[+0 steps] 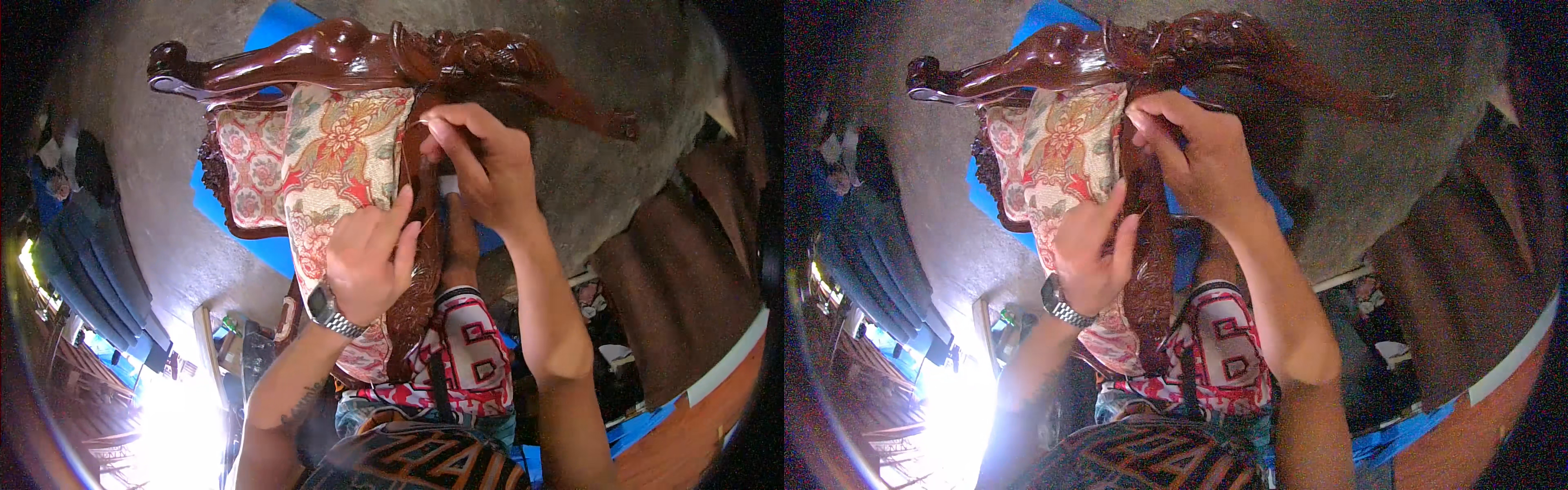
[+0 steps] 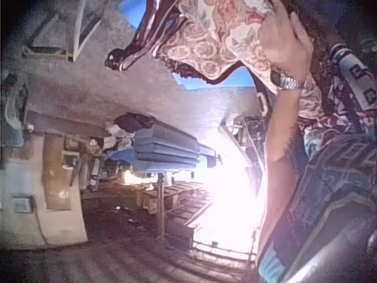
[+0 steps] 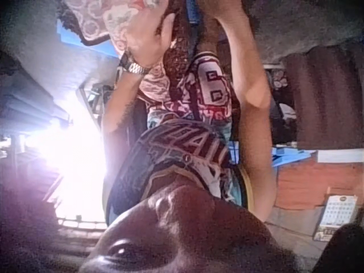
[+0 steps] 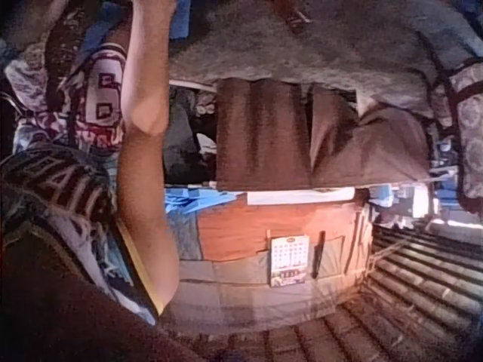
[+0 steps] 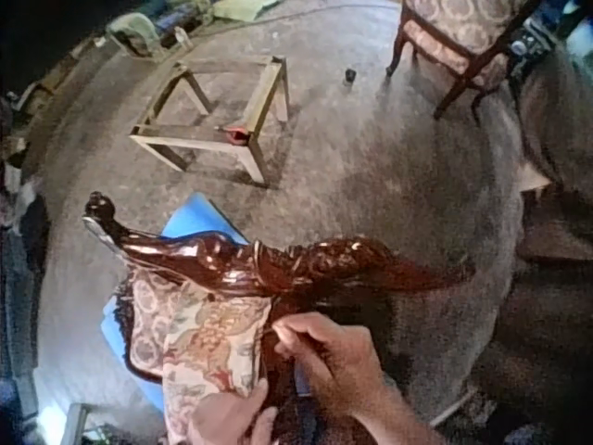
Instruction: The person positions the cushion fabric onto a wooden armchair and hand-sews the fabric along the chair frame using a curved needle and thread.
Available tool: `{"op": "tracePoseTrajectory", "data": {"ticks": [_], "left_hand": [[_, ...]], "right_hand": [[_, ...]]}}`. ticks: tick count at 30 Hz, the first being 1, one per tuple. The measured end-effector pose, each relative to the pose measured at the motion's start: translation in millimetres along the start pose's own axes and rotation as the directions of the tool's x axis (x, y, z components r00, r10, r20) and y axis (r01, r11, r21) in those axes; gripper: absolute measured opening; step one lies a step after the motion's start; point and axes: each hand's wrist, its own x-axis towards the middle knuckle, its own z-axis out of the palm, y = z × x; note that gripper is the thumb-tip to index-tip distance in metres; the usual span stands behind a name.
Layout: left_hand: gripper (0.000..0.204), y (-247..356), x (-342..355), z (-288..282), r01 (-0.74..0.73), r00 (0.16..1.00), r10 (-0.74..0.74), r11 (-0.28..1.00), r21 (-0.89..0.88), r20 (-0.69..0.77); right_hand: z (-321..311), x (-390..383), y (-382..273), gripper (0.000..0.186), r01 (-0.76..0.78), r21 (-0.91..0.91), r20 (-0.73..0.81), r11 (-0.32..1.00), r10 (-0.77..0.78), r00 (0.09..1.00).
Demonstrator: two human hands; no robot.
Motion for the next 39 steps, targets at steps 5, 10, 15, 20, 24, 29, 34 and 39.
{"op": "tracePoseTrajectory", "data": {"ticks": [5, 10, 15, 20, 24, 29, 34, 39], "left_hand": [[0.031, -6, -2, -6, 0.216, 0.971, -0.234, 0.943, -0.253, -0.041], [0.029, -11, -2, -7, 0.243, 0.957, -0.285, 0.893, -0.38, -0.056], [0.029, -14, -3, -7, 0.251, 0.954, -0.297, 0.868, -0.429, -0.044], [0.031, -15, -2, -8, 0.223, 0.965, -0.261, 0.884, -0.41, -0.038], [0.031, -14, -1, -9, 0.205, 0.97, -0.239, 0.892, -0.402, -0.037], [0.032, -15, -1, -8, 0.196, 0.973, -0.227, 0.897, -0.397, -0.034], [0.034, -16, 0, -8, 0.199, 0.973, -0.23, 0.886, -0.419, -0.024], [0.033, -10, 2, -8, 0.205, 0.978, -0.206, 0.932, -0.297, 0.029]], "right_hand": [[-1, 16, 9, 0.014, -0.082, 0.004, 0.052, 0.997, 0.081, 0.995], [8, 18, 17, 0.018, 0.061, -0.056, -0.022, 0.997, -0.062, 0.998], [11, 15, 22, 0.018, -0.031, -0.024, -0.043, 0.999, 0.03, 0.999], [10, 17, 25, 0.016, 0.026, -0.045, -0.057, 0.999, -0.028, 0.998], [10, 15, 24, 0.015, -0.023, -0.033, -0.055, 0.999, 0.022, 0.998], [10, 15, 22, 0.012, 0.005, -0.076, -0.034, 0.997, -0.007, 0.999], [2, 26, 19, 0.012, -0.039, -0.114, 0.074, 0.993, 0.047, 0.996], [-5, 42, 14, 0.018, -0.069, -0.056, 0.278, 0.996, 0.082, 0.957]]}}
